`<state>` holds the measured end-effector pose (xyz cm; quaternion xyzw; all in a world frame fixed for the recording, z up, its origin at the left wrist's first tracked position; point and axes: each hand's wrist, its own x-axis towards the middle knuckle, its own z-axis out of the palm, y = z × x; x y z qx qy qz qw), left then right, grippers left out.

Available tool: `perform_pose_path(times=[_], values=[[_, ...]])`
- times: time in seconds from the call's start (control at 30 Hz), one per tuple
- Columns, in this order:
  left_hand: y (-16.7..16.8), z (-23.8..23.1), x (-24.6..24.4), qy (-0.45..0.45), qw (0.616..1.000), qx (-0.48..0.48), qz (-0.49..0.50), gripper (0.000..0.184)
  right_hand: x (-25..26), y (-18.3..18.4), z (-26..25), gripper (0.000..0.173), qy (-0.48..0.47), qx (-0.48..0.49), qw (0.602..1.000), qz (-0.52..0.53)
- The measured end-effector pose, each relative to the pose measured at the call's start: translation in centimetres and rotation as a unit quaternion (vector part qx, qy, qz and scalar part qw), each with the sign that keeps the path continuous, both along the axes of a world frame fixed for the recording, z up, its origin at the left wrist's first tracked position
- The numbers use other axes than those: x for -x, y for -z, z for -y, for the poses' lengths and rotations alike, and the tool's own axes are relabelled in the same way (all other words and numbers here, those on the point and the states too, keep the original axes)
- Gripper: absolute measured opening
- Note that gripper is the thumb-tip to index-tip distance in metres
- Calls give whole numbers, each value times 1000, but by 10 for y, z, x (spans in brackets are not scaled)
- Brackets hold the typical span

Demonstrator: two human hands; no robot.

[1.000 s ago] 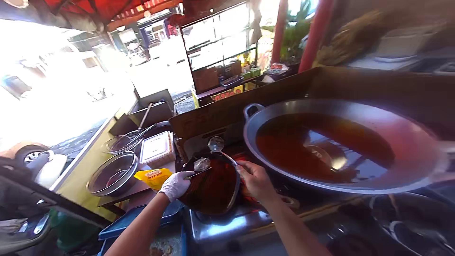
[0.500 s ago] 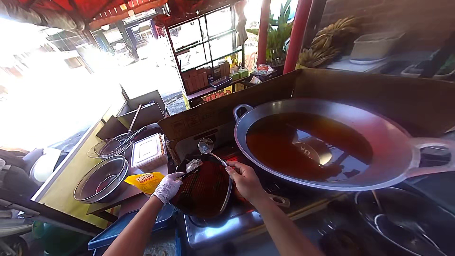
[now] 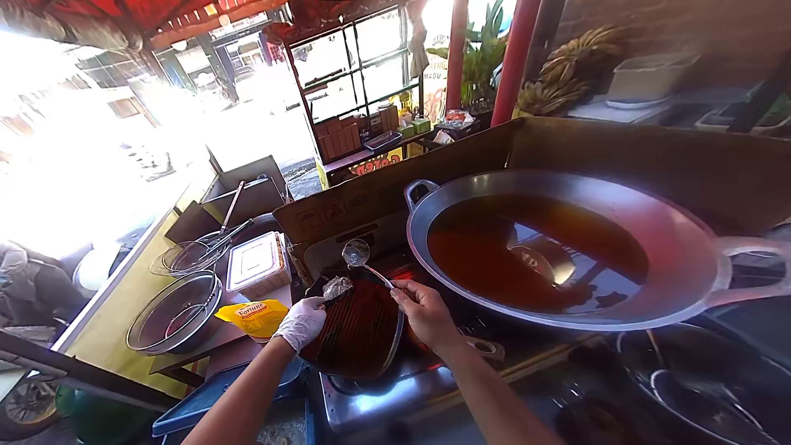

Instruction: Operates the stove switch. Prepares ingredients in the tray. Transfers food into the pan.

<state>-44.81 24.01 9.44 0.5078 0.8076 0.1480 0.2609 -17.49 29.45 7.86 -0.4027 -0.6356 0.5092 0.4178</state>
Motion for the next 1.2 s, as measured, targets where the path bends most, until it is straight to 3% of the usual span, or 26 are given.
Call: perform_pose_path(times=[0.2,0.6,0.87,1.03,1.2], values=[[0,-10,-15,0,998,-4,-65,39,-3,0,4,26,2,2,1000,-1],[-1,-8,0,-100,993,-39,57,31,-12,-1,7,26,8,-7,1000,-2],[-18,39,26,-110,984,-105,87,29,-11,4,19,26,-13,9,1000,-5],[-20,103,44,-165,956,-187,154,31,3,2,70,30,-143,24,989,-7],[-8,187,52,-272,911,-226,214,30,35,29,143,34,-355,120,924,70]])
